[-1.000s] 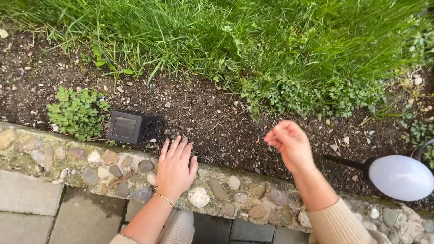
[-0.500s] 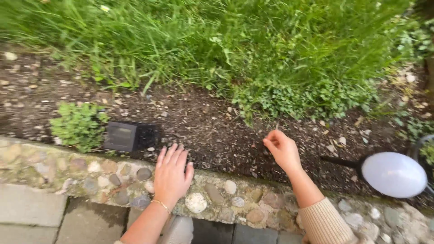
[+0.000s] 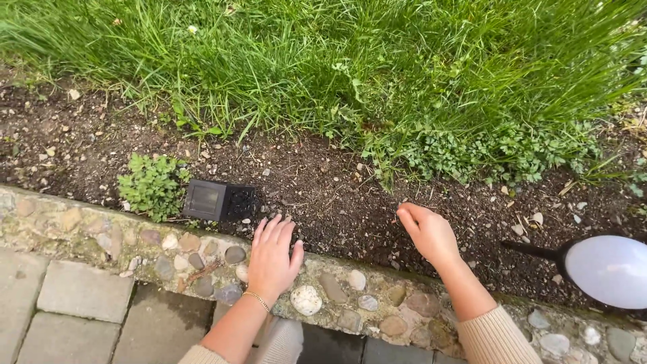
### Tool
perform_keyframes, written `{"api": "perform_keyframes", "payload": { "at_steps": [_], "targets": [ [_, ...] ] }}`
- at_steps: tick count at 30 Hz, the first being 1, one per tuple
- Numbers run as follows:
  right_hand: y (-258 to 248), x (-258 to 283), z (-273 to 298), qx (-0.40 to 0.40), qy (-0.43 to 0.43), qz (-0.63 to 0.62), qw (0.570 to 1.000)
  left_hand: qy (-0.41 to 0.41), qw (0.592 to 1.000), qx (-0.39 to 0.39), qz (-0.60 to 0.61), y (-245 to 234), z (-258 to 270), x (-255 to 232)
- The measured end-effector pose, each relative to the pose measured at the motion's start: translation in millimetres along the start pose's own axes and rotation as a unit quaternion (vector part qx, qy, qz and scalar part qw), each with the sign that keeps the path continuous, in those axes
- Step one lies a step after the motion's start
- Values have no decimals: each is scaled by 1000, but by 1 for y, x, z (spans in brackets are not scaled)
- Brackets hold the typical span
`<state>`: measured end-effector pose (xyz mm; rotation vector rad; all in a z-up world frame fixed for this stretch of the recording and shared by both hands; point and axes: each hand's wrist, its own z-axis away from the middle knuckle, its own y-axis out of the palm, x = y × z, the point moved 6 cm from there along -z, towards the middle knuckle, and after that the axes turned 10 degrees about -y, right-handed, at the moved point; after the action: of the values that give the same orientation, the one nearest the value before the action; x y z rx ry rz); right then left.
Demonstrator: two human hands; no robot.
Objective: The person kneels beside a garden bed and uses their hands to clear small debris from the soil. They then use a small hand rake to loosen and level the soil along the edge of the bed.
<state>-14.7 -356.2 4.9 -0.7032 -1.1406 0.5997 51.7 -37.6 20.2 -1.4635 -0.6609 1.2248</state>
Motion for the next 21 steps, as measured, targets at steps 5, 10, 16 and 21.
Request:
{"api": "perform_keyframes", "payload": {
  "at_steps": [5, 10, 16, 21],
  "targets": [
    [5, -1, 4, -20, -2, 7, 1000, 36, 997, -64, -3, -4, 4, 0],
    [12, 14, 6, 11, -32, 10, 999, 35, 996, -81, 24, 1, 5, 5],
    [34, 3, 5, 16, -47, 33, 998, 28, 996, -71, 42, -2, 4, 6],
    [24, 45, 14, 50, -95, 43, 993, 36, 995, -77, 41, 1, 5, 7]
  ]
}}
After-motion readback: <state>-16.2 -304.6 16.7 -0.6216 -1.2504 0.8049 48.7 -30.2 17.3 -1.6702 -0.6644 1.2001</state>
